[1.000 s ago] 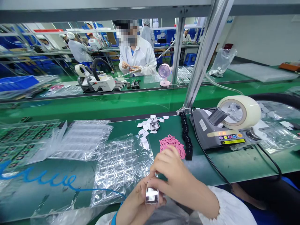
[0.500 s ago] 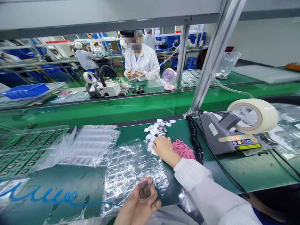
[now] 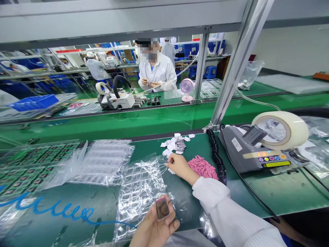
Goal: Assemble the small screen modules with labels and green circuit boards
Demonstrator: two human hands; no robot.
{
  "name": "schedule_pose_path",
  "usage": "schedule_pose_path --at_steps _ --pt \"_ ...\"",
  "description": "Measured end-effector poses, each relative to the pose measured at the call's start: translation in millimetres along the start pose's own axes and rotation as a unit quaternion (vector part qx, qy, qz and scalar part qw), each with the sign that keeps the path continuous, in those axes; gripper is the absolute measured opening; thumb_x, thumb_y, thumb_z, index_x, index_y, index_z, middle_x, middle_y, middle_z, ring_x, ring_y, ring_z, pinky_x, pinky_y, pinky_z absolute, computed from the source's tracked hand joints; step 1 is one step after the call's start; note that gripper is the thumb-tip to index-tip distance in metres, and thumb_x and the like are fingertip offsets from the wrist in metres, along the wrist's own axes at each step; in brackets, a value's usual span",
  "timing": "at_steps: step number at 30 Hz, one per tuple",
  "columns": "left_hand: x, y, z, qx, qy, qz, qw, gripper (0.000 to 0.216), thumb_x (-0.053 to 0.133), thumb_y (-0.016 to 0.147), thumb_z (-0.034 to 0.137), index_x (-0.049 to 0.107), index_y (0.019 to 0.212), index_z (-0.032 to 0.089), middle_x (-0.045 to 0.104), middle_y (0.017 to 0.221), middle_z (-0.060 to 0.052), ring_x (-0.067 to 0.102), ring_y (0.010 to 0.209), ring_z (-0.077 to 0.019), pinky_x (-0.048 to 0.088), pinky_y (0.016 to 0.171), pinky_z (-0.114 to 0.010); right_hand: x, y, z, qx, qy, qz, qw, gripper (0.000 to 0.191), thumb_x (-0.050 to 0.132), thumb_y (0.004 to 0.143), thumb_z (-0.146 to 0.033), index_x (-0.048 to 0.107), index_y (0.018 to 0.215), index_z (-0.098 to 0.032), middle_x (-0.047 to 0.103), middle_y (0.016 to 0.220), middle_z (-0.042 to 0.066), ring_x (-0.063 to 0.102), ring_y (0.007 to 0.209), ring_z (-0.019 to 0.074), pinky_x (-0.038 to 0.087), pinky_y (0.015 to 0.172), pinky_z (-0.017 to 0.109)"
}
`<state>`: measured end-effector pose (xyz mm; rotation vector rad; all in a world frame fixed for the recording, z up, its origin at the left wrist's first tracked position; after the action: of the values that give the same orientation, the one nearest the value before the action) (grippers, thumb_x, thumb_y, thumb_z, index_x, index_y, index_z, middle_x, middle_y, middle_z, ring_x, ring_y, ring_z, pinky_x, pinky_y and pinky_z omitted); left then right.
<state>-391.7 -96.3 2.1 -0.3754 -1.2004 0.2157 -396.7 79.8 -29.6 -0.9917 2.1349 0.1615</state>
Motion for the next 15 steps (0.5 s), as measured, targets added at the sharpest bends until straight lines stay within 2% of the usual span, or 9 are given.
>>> schedule_pose_path --at_steps 6,9,12,15 --pt "0 0 -4 0.001 0.002 -0.016 1.000 0.028 0.072 0.068 0.039 0.068 0.090 0.022 0.066 0.082 -0.002 0.049 0.064 -0.0082 0.037 0.074 -0.029 3 -8 4 -0.010 0.088 0.036 0.995 0.026 0.050 0.092 -0.032 0.053 0.110 -0.014 0.061 0.093 0.003 0.061 0.071 0.0120 0.053 0.062 0.028" --pt "-1 1 -5 0.005 -0.006 -0.028 1.000 0.028 0.072 0.067 0.040 0.068 0.089 0.023 0.066 0.081 -0.002 0.050 0.063 -0.0077 0.037 0.072 -0.028 3 -12 8 -0.004 0.054 0.047 0.997 0.024 0.051 0.092 -0.031 0.054 0.107 -0.014 0.060 0.093 0.003 0.060 0.074 0.0131 0.052 0.066 0.030" --pt "-2 3 -11 0.006 0.006 -0.037 0.999 0.029 0.074 0.064 0.041 0.069 0.087 0.024 0.067 0.078 -0.002 0.050 0.060 -0.0073 0.038 0.070 -0.029 6 -18 9 -0.011 -0.012 0.042 0.999 0.023 0.057 0.088 -0.029 0.055 0.105 -0.014 0.059 0.101 0.004 0.059 0.088 0.0172 0.049 0.078 0.037" --pt "-6 9 -18 0.029 0.033 -0.042 0.998 0.035 0.077 0.056 0.048 0.070 0.082 0.026 0.067 0.075 -0.004 0.048 0.055 -0.0090 0.038 0.068 -0.034 12 -20 10 -0.013 -0.073 0.034 0.997 0.036 0.065 0.077 -0.022 0.052 0.108 -0.011 0.055 0.110 0.012 0.055 0.100 0.0251 0.043 0.085 0.042"
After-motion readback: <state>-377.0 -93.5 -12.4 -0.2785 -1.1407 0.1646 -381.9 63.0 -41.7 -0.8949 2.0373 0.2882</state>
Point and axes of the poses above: each hand's wrist, its own y-axis towards the middle knuckle, its own x-axis out of the palm, z = x × y, the point moved 6 cm from there along y, towards the middle knuckle
